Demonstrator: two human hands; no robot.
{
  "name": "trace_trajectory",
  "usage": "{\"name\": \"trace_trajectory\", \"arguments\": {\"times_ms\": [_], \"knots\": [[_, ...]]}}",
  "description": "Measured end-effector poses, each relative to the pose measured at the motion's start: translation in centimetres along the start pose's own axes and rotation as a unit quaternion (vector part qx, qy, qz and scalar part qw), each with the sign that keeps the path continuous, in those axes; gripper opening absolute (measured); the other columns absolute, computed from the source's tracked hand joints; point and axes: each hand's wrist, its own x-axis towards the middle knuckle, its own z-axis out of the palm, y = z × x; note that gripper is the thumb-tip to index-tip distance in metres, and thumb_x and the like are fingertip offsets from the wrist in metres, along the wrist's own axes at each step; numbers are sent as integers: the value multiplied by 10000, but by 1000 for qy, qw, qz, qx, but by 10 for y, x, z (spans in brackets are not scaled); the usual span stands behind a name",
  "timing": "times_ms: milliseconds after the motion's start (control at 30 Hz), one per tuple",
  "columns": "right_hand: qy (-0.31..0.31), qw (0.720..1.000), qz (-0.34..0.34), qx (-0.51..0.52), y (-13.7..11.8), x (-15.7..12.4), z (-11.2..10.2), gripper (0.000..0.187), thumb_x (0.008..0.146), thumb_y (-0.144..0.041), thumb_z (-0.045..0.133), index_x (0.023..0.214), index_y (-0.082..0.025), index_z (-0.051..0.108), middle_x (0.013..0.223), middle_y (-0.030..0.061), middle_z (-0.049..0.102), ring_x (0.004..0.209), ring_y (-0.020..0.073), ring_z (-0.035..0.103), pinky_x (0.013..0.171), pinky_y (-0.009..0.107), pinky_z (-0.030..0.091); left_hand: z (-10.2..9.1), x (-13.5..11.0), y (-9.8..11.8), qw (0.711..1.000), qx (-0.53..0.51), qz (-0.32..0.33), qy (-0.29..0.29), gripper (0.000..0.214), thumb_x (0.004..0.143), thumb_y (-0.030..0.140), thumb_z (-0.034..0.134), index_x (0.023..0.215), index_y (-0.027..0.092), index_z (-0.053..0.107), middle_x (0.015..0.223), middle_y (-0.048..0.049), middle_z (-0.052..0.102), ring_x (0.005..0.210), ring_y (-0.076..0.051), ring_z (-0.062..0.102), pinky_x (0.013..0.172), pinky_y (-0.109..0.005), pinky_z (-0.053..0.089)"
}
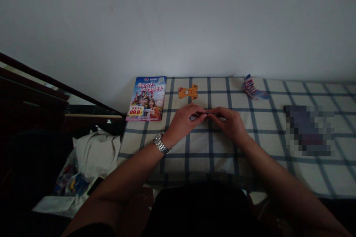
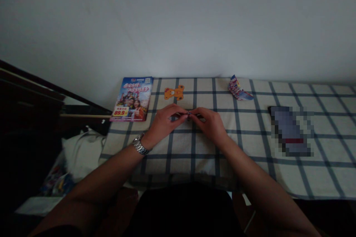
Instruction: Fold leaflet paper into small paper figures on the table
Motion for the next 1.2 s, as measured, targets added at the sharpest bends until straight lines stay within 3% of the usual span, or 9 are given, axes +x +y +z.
{"name": "trace_trajectory", "arguments": {"times_ms": [400, 733, 933, 1200], "knots": [[3, 997, 4, 75, 2, 2, -1, 175, 989, -418, 692, 989, -265, 776, 1058, 52, 819, 1004, 255, 773, 876, 407, 644, -2, 3, -4, 1000, -26, -2, 6, 84, 1006, 297, 691, 975, 230, 730, 970, -27, 731, 937, -171, 697, 864, -325, 566], [20, 992, 66, 101, 9, 3, -1, 264, 966, -482, 702, 1058, -244, 771, 1084, 69, 813, 942, 243, 782, 858, 399, 664, 1, 2, -14, 997, -66, -42, 28, 142, 1005, 361, 695, 1014, 221, 712, 969, -27, 731, 913, -152, 706, 822, -281, 583], [25, 996, 44, 76, 14, 4, -3, 260, 966, -477, 700, 1075, -251, 769, 1109, 70, 810, 1006, 260, 774, 927, 425, 642, 1, 2, -16, 996, -68, -56, 30, 133, 1006, 344, 686, 1042, 217, 701, 994, -29, 733, 917, -153, 719, 851, -286, 609], [23, 998, 57, 16, 15, 5, -6, 208, 975, -426, 690, 1061, -250, 761, 975, 46, 815, 856, 240, 777, 794, 380, 630, 0, 3, -19, 994, -76, -62, 38, 136, 1007, 349, 680, 1014, 213, 686, 973, -21, 730, 895, -151, 726, 830, -272, 610]]}}
